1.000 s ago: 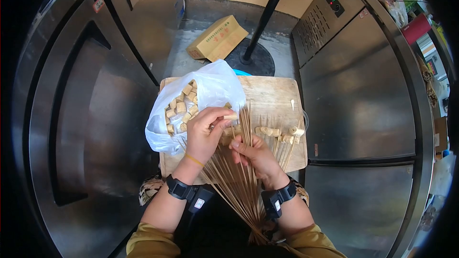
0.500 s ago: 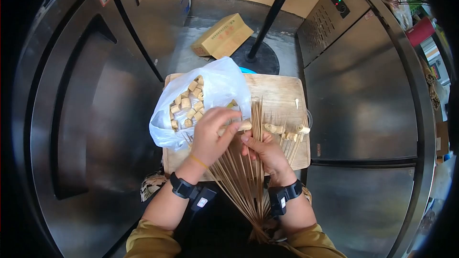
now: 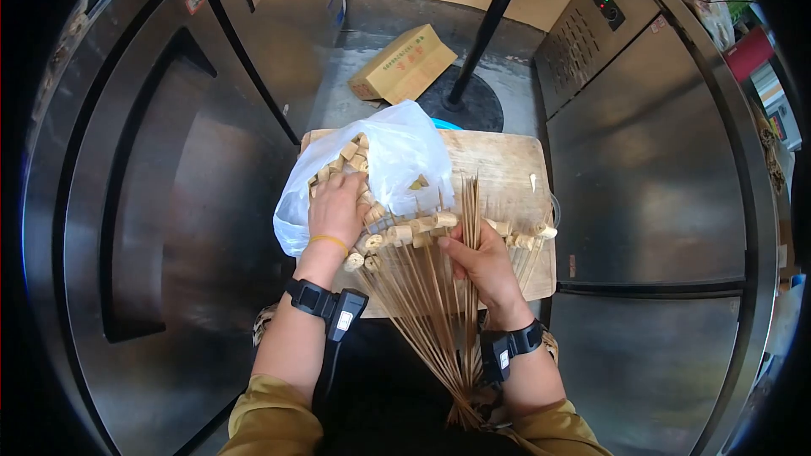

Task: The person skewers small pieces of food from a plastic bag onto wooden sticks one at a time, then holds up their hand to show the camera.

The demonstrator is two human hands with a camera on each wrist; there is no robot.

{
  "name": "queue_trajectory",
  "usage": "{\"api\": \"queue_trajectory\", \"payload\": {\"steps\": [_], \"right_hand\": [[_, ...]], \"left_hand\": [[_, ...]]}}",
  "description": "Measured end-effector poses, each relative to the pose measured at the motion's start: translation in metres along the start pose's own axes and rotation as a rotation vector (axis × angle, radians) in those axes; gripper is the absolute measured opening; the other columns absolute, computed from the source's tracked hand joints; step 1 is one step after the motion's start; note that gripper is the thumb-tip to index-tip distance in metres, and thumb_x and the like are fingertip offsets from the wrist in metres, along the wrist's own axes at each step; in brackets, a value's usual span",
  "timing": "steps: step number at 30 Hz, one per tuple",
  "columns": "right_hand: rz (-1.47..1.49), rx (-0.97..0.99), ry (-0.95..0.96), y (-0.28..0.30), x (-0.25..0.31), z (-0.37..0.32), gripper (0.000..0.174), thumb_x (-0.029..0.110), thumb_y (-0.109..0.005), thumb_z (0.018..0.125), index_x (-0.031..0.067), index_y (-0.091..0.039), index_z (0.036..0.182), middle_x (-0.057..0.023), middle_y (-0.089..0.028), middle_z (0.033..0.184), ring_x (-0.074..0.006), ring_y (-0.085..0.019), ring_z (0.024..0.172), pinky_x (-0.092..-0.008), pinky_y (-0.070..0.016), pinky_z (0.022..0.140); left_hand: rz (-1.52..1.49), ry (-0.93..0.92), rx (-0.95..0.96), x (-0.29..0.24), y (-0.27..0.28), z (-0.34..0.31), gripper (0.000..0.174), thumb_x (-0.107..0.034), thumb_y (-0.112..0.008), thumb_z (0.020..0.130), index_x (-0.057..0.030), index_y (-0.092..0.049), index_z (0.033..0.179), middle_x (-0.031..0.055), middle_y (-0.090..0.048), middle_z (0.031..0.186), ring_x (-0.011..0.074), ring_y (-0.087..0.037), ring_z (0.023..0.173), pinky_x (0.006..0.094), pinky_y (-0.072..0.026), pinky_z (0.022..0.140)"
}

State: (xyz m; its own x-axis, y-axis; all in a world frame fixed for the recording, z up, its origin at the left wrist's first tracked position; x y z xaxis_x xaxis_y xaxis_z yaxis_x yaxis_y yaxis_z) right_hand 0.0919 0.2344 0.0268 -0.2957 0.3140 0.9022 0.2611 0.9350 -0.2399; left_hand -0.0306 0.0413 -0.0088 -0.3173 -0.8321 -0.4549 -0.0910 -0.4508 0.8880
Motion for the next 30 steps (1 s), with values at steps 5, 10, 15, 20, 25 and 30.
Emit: {"api": "queue_trajectory", "payload": {"steps": [5,10,15,20,25,30], "right_hand": [[0.187,0.077,-0.051,0.004,0.014,-0.006,0.010,0.007,-0.064,0.085,0.0065,-0.055,0.090,-0.0001,-0.057,0.070,-0.0072,-0.050,0.052,-0.0191,-0.0406,0.047],[0.275,0.137,-0.092,0.017,0.018,-0.011,0.009,0.008,-0.063,0.086,0.0058,-0.057,0.092,-0.0029,-0.060,0.074,-0.0094,-0.055,0.059,-0.0201,-0.0447,0.053],[0.124,0.088,-0.100,0.011,0.011,-0.007,0.010,0.003,-0.062,0.084,0.0052,-0.056,0.091,-0.0017,-0.059,0.074,-0.0085,-0.055,0.060,-0.0207,-0.0452,0.055],[-0.076,0.117,0.006,0.007,-0.005,0.002,0.013,0.003,-0.064,0.084,0.0050,-0.053,0.090,0.0004,-0.056,0.073,-0.0070,-0.052,0.061,-0.0202,-0.0430,0.056],[-0.047,0.101,-0.024,0.002,-0.004,0.002,0.014,0.002,-0.064,0.083,0.0050,-0.053,0.091,0.0007,-0.056,0.073,-0.0066,-0.052,0.061,-0.0196,-0.0428,0.057],[-0.037,0.060,0.036,0.000,-0.003,0.002,0.008,0.005,-0.064,0.085,0.0044,-0.058,0.090,0.0002,-0.058,0.075,-0.0066,-0.052,0.062,-0.0195,-0.0432,0.057]], "left_hand": [[-0.020,0.092,-0.040,-0.001,-0.003,0.004,0.038,-0.010,-0.069,0.071,-0.0102,-0.059,0.107,0.0126,-0.057,0.104,0.0328,-0.052,0.103,0.0399,-0.0443,0.087],[-0.070,0.116,-0.037,0.015,-0.009,0.009,0.021,-0.007,-0.066,0.073,-0.0094,-0.060,0.092,0.0127,-0.057,0.100,0.0320,-0.053,0.099,0.0400,-0.0455,0.083],[-0.024,0.026,-0.109,0.008,-0.003,0.006,0.014,-0.005,-0.064,0.072,-0.0096,-0.059,0.085,0.0107,-0.059,0.089,0.0323,-0.055,0.092,0.0403,-0.0457,0.079],[-0.120,0.132,-0.197,-0.006,0.017,0.007,0.013,-0.001,-0.062,0.072,-0.0075,-0.057,0.082,0.0077,-0.062,0.079,0.0269,-0.061,0.075,0.0351,-0.0482,0.067],[-1.121,-0.022,-0.090,-0.035,0.035,-0.008,0.014,0.002,-0.062,0.074,-0.0039,-0.059,0.087,0.0038,-0.063,0.077,0.0096,-0.057,0.064,0.0204,-0.0446,0.057],[-0.822,-0.368,0.044,-0.062,0.028,-0.016,0.019,0.000,-0.062,0.077,-0.0029,-0.062,0.095,0.0051,-0.064,0.084,0.0105,-0.060,0.064,0.0210,-0.0475,0.057]]}}
Point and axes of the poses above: each hand's wrist, its own z-axis towards the middle knuckle, its own y-axis out of the back of the hand, x = y × z, the point moved 1 cm from there along z, towards the middle knuckle
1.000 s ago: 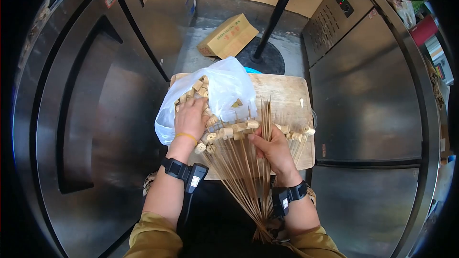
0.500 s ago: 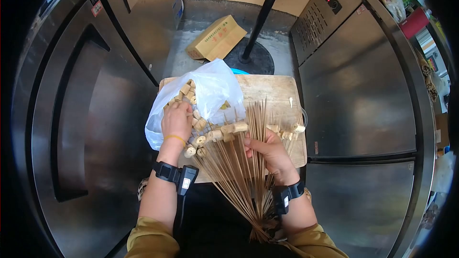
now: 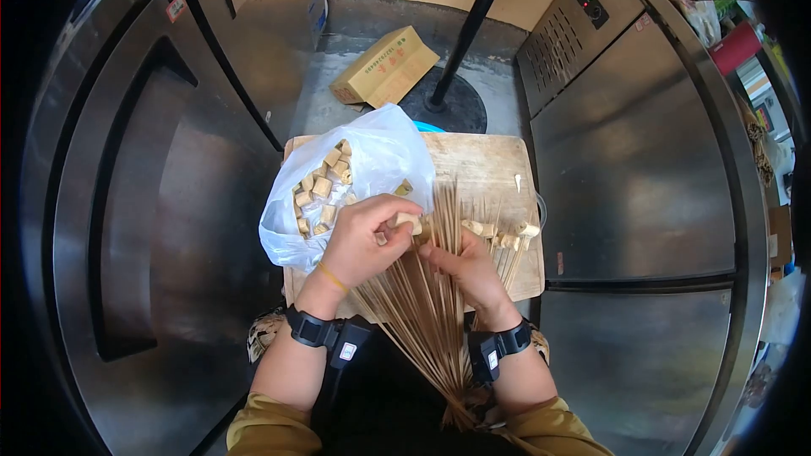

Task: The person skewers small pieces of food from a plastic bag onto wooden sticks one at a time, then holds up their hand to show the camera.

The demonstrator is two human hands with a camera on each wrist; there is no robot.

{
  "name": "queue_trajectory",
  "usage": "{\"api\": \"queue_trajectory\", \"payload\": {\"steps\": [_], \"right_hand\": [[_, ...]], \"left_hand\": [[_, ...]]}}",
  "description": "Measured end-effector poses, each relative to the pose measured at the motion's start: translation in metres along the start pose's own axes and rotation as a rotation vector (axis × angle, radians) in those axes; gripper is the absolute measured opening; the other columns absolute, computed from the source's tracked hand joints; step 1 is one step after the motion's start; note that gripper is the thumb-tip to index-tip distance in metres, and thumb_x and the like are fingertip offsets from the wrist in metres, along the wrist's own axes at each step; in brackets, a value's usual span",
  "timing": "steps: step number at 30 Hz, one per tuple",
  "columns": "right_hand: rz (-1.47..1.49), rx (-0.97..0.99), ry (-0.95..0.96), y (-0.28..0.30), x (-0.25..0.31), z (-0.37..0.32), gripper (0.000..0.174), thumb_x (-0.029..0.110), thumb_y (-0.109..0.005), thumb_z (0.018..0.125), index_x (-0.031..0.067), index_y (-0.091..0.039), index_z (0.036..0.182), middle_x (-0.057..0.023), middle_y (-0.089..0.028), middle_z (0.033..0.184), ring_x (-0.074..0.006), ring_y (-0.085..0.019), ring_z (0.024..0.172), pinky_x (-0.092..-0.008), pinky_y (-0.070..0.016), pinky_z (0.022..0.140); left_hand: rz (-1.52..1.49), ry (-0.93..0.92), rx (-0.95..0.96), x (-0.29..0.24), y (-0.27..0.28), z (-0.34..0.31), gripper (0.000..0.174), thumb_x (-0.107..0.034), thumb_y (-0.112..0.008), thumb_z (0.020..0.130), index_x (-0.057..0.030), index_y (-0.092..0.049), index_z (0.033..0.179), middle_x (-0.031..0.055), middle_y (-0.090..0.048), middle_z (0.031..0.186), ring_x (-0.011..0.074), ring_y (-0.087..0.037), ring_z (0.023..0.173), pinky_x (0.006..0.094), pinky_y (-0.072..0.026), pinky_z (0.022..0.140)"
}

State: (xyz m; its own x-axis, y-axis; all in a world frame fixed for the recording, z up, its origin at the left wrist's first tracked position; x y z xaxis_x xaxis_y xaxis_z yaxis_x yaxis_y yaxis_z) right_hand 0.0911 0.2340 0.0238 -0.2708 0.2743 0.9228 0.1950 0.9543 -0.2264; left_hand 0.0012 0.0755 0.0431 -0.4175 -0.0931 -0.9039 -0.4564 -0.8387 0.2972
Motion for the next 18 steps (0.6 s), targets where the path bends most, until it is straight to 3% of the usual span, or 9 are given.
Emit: {"api": "queue_trajectory", "payload": {"steps": [4,6,8,11,15,18], "right_hand": [[0.313,0.012,-0.052,0.004,0.015,-0.009,0.008,0.012,-0.061,0.088,0.0042,-0.062,0.087,-0.0014,-0.061,0.075,-0.0078,-0.053,0.062,-0.0194,-0.0429,0.057],[0.371,0.201,0.002,0.008,0.017,-0.011,0.014,0.017,-0.060,0.088,0.0038,-0.062,0.086,-0.0028,-0.060,0.076,-0.0096,-0.054,0.063,-0.0212,-0.0432,0.059],[0.495,0.383,0.012,0.011,0.015,-0.010,0.014,0.017,-0.060,0.088,0.0035,-0.062,0.085,-0.0033,-0.060,0.077,-0.0099,-0.054,0.065,-0.0222,-0.0436,0.060],[0.485,0.222,-0.181,0.001,0.008,-0.007,0.016,0.019,-0.062,0.086,0.0032,-0.062,0.085,-0.0038,-0.060,0.078,-0.0104,-0.054,0.066,-0.0227,-0.0437,0.061],[0.391,0.257,-0.167,-0.004,0.007,-0.003,0.014,0.017,-0.064,0.086,0.0027,-0.063,0.088,-0.0028,-0.061,0.077,-0.0099,-0.056,0.066,-0.0213,-0.0442,0.061],[0.347,0.157,-0.275,-0.008,0.008,-0.006,0.012,0.014,-0.065,0.086,0.0032,-0.063,0.091,-0.0015,-0.061,0.076,-0.0091,-0.057,0.066,-0.0198,-0.0448,0.058]], "left_hand": [[0.079,0.109,0.027,0.006,-0.004,-0.001,0.022,-0.002,-0.063,0.080,-0.0042,-0.061,0.102,0.0052,-0.066,0.090,0.0091,-0.061,0.071,0.0209,-0.0486,0.060],[0.027,0.186,0.058,0.007,-0.006,-0.001,0.024,-0.003,-0.063,0.082,-0.0043,-0.059,0.106,0.0046,-0.066,0.093,0.0086,-0.061,0.072,0.0209,-0.0486,0.060],[-0.092,0.194,0.043,0.020,-0.011,-0.002,0.025,-0.004,-0.063,0.083,-0.0044,-0.058,0.107,0.0052,-0.064,0.086,0.0100,-0.062,0.070,0.0224,-0.0502,0.062],[-0.379,0.292,0.025,0.024,-0.015,-0.002,0.024,-0.005,-0.061,0.086,-0.0034,-0.057,0.110,0.0043,-0.064,0.087,0.0104,-0.062,0.074,0.0229,-0.0507,0.068],[-0.658,0.377,-0.045,0.016,-0.009,0.002,0.025,-0.007,-0.057,0.089,-0.0009,-0.057,0.114,0.0048,-0.063,0.099,0.0124,-0.062,0.086,0.0236,-0.0505,0.079],[-0.804,0.427,-0.133,0.019,-0.008,0.000,0.028,-0.008,-0.056,0.090,-0.0001,-0.055,0.118,0.0070,-0.062,0.105,0.0135,-0.061,0.092,0.0247,-0.0504,0.084]]}}
Point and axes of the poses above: each hand's wrist, its own z-axis towards the middle knuckle, its own y-axis out of the back of the hand, x = y × z, the point moved 1 cm from there along z, towards the middle knuckle
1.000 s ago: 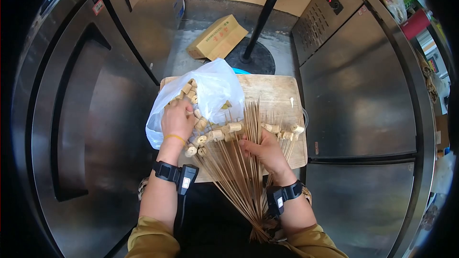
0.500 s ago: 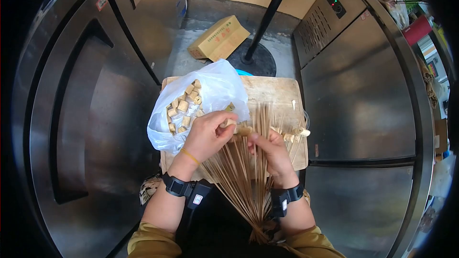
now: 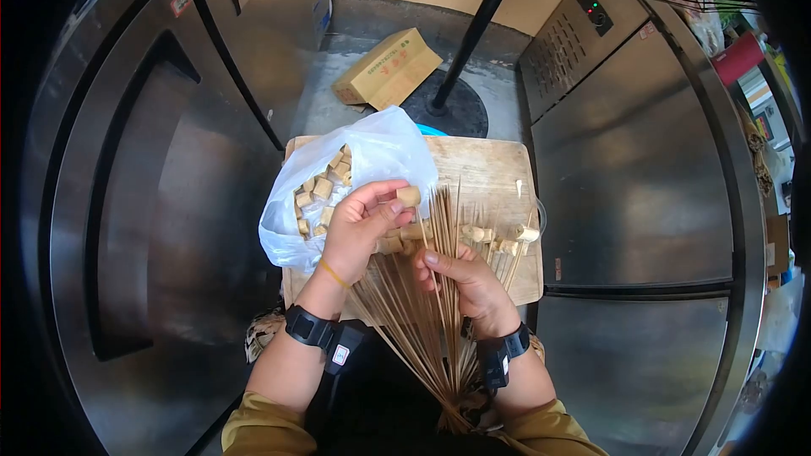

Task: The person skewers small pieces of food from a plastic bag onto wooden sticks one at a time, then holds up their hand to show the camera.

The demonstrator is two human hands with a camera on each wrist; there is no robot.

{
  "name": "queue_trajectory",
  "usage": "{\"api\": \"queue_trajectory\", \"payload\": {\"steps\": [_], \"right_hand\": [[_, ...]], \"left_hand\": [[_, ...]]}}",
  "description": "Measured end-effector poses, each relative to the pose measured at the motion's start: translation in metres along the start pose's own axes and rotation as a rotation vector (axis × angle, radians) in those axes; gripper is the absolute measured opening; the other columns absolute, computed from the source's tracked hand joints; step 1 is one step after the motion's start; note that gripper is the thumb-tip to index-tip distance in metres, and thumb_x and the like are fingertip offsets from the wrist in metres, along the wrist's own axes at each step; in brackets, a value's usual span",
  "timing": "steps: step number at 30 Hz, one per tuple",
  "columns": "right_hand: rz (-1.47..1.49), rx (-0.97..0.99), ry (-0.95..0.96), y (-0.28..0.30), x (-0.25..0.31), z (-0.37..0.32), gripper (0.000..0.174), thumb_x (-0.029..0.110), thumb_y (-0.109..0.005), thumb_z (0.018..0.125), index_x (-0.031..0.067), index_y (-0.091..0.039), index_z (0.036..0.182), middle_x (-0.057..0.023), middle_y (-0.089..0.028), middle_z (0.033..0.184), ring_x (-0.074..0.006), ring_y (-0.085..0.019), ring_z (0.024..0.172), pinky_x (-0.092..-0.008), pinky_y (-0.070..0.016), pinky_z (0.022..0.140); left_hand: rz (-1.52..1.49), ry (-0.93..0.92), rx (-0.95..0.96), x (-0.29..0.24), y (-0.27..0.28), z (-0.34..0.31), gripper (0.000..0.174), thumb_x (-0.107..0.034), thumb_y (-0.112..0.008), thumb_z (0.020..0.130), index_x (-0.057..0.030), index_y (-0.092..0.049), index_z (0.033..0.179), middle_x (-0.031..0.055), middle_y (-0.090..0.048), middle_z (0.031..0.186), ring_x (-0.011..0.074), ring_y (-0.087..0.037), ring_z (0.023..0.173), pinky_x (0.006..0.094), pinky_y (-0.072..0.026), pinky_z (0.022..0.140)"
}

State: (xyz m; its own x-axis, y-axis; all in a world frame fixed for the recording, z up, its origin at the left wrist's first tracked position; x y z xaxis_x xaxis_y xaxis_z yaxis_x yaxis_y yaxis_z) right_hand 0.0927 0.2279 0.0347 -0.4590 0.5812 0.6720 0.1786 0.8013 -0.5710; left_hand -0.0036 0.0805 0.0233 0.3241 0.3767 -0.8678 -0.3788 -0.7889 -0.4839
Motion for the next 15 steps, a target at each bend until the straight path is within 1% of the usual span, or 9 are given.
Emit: {"api": "queue_trajectory", "payload": {"steps": [3,9,12,15], "right_hand": [[-0.001,0.029,0.013,-0.002,-0.003,0.003,0.013,0.014,-0.065,0.086,0.0044,-0.062,0.094,-0.0005,-0.061,0.074,-0.0086,-0.058,0.065,-0.0188,-0.0449,0.056],[-0.002,0.044,0.048,-0.003,-0.007,0.008,0.011,0.015,-0.066,0.085,0.0072,-0.059,0.091,-0.0009,-0.061,0.071,-0.0083,-0.057,0.061,-0.0190,-0.0440,0.054],[-0.025,0.033,0.040,-0.003,-0.007,0.009,0.011,0.015,-0.066,0.085,0.0077,-0.059,0.089,-0.0012,-0.060,0.070,-0.0082,-0.056,0.060,-0.0192,-0.0432,0.053],[-0.030,0.021,0.048,-0.002,-0.009,0.011,0.011,0.015,-0.066,0.085,0.0079,-0.059,0.089,-0.0012,-0.061,0.069,-0.0084,-0.056,0.059,-0.0192,-0.0428,0.053]], "left_hand": [[-0.067,-0.014,-0.039,-0.003,-0.001,-0.001,0.029,-0.008,-0.056,0.091,-0.0006,-0.056,0.118,0.0085,-0.060,0.109,0.0145,-0.061,0.093,0.0261,-0.0513,0.084],[-0.067,-0.093,-0.056,-0.008,-0.003,-0.002,0.028,-0.008,-0.057,0.090,0.0007,-0.057,0.117,0.0088,-0.060,0.108,0.0145,-0.061,0.093,0.0270,-0.0518,0.083],[-0.027,-0.129,-0.031,-0.010,-0.003,-0.003,0.027,-0.006,-0.057,0.090,0.0012,-0.057,0.116,0.0088,-0.061,0.108,0.0143,-0.061,0.093,0.0270,-0.0515,0.083],[0.092,-0.134,-0.027,-0.012,-0.001,-0.005,0.027,-0.003,-0.058,0.088,0.0011,-0.058,0.115,0.0084,-0.062,0.108,0.0137,-0.061,0.094,0.0263,-0.0509,0.083]]}}
Point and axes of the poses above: each hand's wrist, its own z-axis towards the middle knuckle, its own y-axis out of the back of the hand, x = y × z, the point moved 1 cm from there along z, towards the middle knuckle
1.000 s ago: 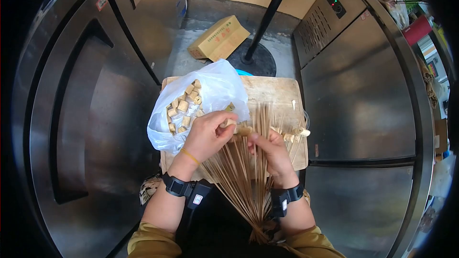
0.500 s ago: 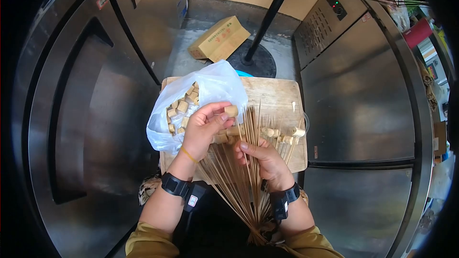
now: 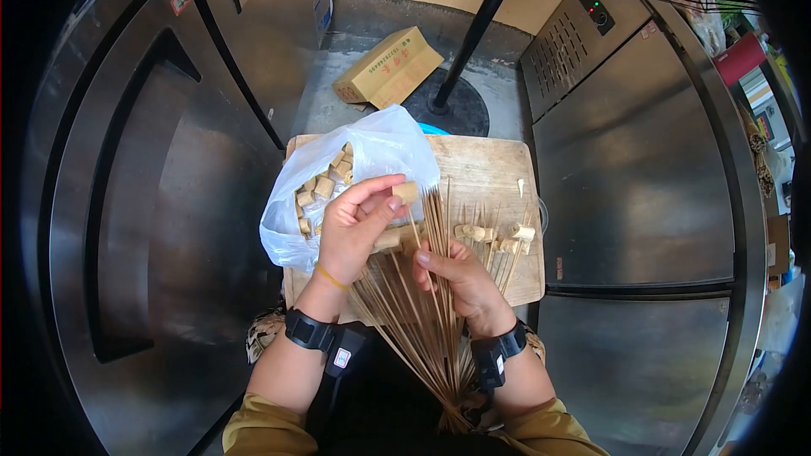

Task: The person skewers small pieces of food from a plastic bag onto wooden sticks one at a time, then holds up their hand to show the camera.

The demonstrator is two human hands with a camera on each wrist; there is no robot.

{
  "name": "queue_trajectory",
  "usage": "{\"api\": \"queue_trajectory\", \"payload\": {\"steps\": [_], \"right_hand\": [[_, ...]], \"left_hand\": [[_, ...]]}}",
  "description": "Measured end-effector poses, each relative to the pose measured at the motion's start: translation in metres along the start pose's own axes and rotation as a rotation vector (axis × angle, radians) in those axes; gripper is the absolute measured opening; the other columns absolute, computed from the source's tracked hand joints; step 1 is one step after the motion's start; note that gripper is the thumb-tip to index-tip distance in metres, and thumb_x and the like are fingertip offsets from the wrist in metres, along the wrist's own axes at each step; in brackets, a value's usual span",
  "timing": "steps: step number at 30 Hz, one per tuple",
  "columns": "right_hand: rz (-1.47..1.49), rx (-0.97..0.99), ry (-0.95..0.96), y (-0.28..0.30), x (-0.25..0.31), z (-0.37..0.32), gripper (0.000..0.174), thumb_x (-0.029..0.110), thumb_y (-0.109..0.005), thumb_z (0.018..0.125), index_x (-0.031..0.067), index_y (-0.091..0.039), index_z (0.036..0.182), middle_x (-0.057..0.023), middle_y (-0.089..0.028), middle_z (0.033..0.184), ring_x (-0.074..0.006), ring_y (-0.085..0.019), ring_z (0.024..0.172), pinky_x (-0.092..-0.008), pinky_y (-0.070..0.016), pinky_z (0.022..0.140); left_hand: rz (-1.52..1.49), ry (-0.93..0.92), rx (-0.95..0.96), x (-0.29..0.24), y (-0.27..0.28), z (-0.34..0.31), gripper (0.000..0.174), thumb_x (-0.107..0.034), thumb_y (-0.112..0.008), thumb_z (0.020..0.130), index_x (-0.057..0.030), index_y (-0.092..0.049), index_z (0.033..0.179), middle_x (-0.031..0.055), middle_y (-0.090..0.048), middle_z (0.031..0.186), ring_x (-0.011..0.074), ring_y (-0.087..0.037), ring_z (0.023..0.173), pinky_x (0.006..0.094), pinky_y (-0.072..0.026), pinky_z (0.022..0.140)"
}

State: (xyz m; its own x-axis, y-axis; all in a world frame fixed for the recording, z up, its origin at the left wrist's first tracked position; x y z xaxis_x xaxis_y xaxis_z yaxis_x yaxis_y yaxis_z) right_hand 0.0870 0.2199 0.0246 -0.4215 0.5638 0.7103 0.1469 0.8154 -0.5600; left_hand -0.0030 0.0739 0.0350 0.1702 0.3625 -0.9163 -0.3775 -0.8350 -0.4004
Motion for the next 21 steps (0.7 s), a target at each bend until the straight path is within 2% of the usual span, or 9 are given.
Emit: {"api": "queue_trajectory", "payload": {"steps": [3,6,9,15,18,21], "right_hand": [[-0.011,-0.006,-0.006,0.003,-0.002,0.003,0.011,0.015,-0.066,0.085,0.0080,-0.059,0.088,-0.0010,-0.060,0.069,-0.0083,-0.056,0.058,-0.0191,-0.0428,0.052],[0.013,-0.021,-0.005,0.002,-0.001,0.001,0.010,0.014,-0.066,0.085,0.0080,-0.059,0.088,-0.0009,-0.060,0.069,-0.0081,-0.056,0.058,-0.0194,-0.0435,0.052],[0.052,-0.045,0.009,0.001,0.000,-0.001,0.010,0.012,-0.067,0.084,0.0078,-0.058,0.087,-0.0007,-0.060,0.070,-0.0081,-0.056,0.058,-0.0193,-0.0444,0.052],[0.049,-0.059,0.029,0.003,0.003,-0.005,0.009,0.010,-0.067,0.084,0.0078,-0.059,0.088,-0.0001,-0.060,0.070,-0.0076,-0.057,0.059,-0.0184,-0.0446,0.051],[0.039,-0.050,0.027,0.008,0.003,-0.005,0.009,0.011,-0.066,0.084,0.0074,-0.059,0.089,0.0001,-0.060,0.070,-0.0073,-0.057,0.059,-0.0186,-0.0448,0.051],[0.013,-0.081,0.085,0.011,0.007,-0.005,0.010,0.012,-0.066,0.085,0.0069,-0.060,0.091,0.0004,-0.060,0.070,-0.0074,-0.057,0.059,-0.0189,-0.0450,0.052]], "left_hand": [[0.155,-0.053,0.043,-0.003,0.001,-0.001,0.027,0.001,-0.058,0.087,0.0010,-0.059,0.113,0.0075,-0.062,0.107,0.0131,-0.061,0.093,0.0257,-0.0506,0.083],[0.119,-0.055,0.030,0.003,0.000,-0.002,0.025,0.002,-0.059,0.086,0.0010,-0.061,0.111,0.0073,-0.063,0.106,0.0122,-0.061,0.090,0.0252,-0.0513,0.080],[0.309,-0.151,0.023,0.004,-0.004,-0.005,0.022,0.001,-0.059,0.085,-0.0002,-0.063,0.107,0.0089,-0.063,0.104,0.0130,-0.062,0.086,0.0253,-0.0523,0.077],[0.677,-0.479,0.012,-0.004,-0.014,-0.010,0.021,0.001,-0.062,0.080,-0.0027,-0.066,0.100,0.0117,-0.065,0.094,0.0230,-0.065,0.082,0.0276,-0.0517,0.069],[0.691,-0.509,-0.002,-0.002,-0.020,-0.012,0.020,0.000,-0.064,0.077,-0.0033,-0.067,0.097,0.0112,-0.065,0.090,0.0257,-0.063,0.080,0.0305,-0.0500,0.067],[0.860,-0.627,0.091,0.005,-0.025,-0.016,0.020,0.000,-0.065,0.076,-0.0041,-0.067,0.095,0.0103,-0.064,0.088,0.0263,-0.062,0.079,0.0322,-0.0488,0.069]]}}
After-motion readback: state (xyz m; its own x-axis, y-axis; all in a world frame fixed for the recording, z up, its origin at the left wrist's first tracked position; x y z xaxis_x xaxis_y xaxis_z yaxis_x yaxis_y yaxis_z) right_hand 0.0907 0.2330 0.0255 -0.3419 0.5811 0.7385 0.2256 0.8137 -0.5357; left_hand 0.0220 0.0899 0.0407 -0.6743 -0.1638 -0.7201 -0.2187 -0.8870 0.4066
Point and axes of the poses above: each hand's wrist, its own z-axis towards the middle knuckle, its own y-axis out of the back of the hand, x = y × z, the point moved 1 cm from there along z, towards the middle knuckle
